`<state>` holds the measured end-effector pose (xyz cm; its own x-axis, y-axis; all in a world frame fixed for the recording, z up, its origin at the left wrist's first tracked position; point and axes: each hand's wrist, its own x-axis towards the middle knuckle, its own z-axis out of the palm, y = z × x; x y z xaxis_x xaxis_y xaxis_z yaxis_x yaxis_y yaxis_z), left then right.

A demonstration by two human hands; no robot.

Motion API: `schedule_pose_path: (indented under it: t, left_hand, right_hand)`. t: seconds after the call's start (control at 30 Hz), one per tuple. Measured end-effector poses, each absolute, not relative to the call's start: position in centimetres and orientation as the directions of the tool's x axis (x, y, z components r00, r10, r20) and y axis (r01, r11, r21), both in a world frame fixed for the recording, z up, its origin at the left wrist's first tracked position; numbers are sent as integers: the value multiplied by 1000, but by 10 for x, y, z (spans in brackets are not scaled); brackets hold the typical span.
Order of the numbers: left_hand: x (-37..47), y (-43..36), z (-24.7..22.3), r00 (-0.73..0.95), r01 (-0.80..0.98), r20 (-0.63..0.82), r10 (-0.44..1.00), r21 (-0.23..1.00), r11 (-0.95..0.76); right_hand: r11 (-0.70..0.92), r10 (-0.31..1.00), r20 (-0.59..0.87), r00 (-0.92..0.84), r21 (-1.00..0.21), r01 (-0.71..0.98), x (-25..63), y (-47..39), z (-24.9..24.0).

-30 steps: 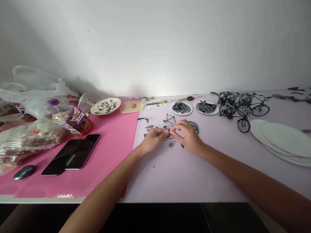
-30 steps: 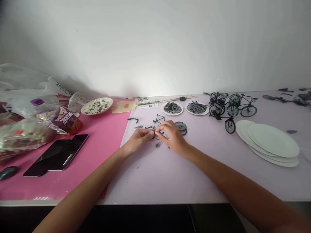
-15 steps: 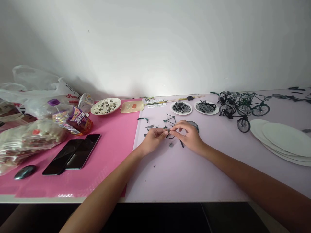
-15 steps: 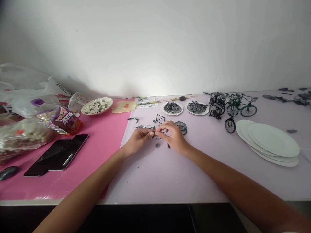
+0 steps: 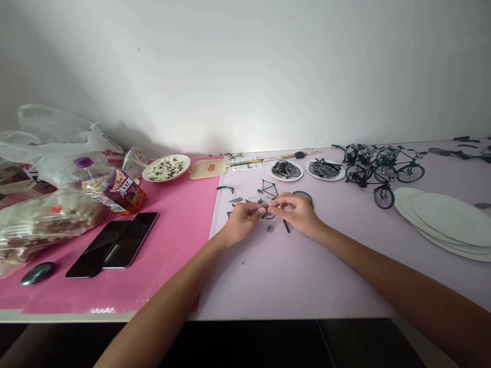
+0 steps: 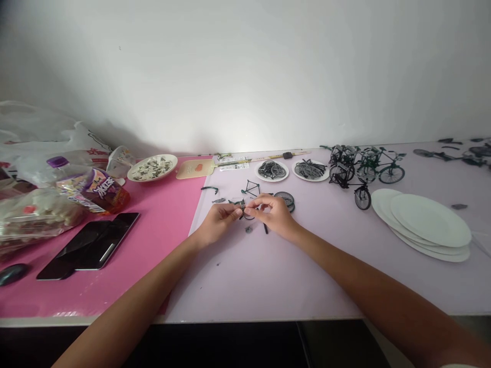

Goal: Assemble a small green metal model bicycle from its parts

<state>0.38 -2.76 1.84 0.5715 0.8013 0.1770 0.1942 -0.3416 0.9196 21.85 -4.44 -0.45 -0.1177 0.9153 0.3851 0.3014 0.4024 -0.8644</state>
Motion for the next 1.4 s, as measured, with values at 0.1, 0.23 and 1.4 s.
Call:
schedule_pose_path:
  t: [0.1,0.23,1.4]
  left_hand:
    - [3,-28,20,576,190,161,802,927,-323]
    - [2,-28,21,582,179,154,799,934,-310]
    - [5,-36,30,598,289,113,793,893,-345]
  right_hand:
    - [389,921,372,-114,-874,293,218,-45,-3]
    - [332,942,311,-123,-912,240,217,-46,0]
    - [228,972,218,-92,-966,125,217,-44,-2]
